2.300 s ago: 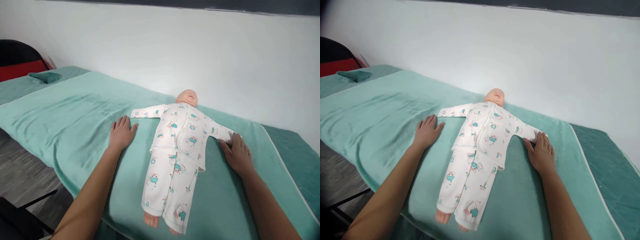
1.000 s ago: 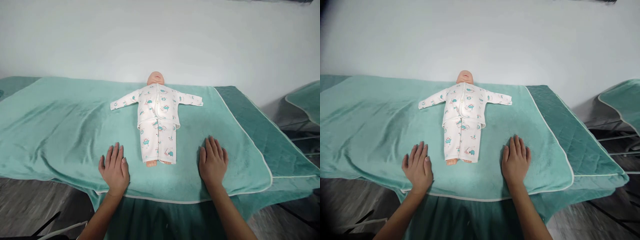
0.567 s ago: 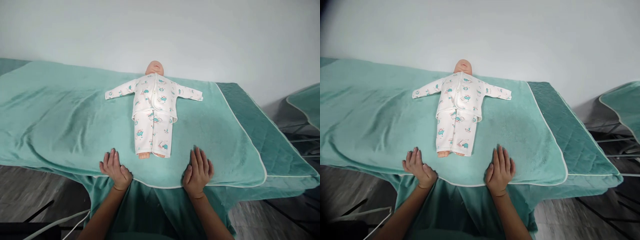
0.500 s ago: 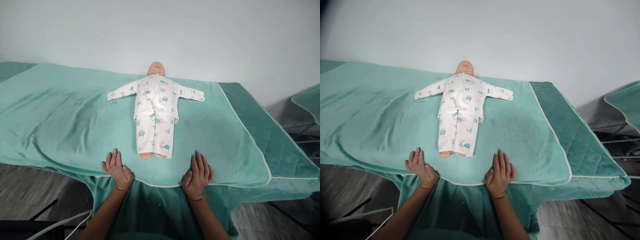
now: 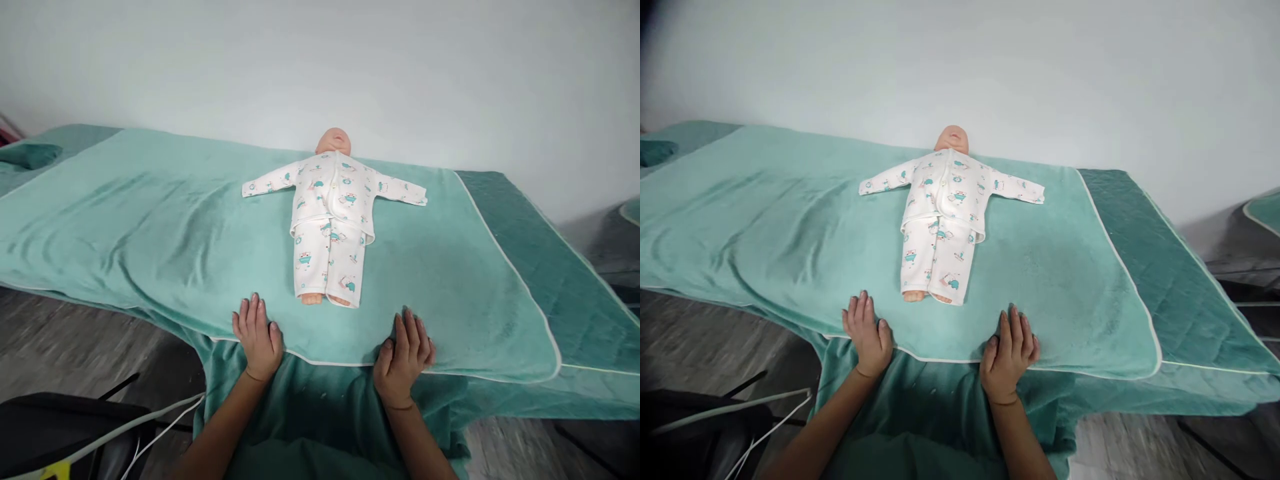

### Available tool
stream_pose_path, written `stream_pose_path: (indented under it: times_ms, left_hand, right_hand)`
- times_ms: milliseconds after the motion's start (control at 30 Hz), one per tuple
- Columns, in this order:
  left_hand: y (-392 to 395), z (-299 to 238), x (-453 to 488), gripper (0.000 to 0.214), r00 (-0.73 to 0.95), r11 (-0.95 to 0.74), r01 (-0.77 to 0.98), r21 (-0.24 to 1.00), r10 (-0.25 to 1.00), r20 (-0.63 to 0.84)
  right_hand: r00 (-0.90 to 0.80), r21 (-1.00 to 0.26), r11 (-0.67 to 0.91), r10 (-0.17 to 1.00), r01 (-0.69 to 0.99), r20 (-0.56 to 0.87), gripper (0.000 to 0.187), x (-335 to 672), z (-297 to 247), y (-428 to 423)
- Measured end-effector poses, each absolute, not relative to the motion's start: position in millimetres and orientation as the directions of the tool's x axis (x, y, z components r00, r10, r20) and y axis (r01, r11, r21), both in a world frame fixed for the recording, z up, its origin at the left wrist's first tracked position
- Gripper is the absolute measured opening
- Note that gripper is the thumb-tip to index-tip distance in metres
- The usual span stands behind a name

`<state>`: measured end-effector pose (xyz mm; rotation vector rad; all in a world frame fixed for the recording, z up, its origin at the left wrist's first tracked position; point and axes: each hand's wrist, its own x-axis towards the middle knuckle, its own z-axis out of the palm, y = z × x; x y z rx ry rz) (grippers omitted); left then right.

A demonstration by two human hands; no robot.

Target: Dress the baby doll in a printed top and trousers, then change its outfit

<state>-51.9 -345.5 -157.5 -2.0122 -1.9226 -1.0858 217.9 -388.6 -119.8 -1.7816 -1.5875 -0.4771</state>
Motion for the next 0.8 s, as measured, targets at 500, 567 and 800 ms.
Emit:
stream_pose_path:
  times_ms: [500,567,800]
  left_hand:
    - [-449,-135,-135,0.064,0.685,-0.666,0.691,0.28,0.728,0.041]
    - [-455,-135,-149,0.062,0.732,-0.696,0.641,0.323,0.682,0.016]
    - [-467,-156,-167,0.057,0.731,-0.704,0.542,0.459,0.664,0.154]
  right_hand:
    - [-0.555,-0.08,0.591,0.79,0.803,0.262,0.052,313,-131,-497]
    - [-0.662,-0.04,0.696,0.698,0.717,0.275,0.049,319,-132,-501]
    - [-0.81,-0.036,0.864,0.484,0.501,0.33,0.043,321,-132,-492]
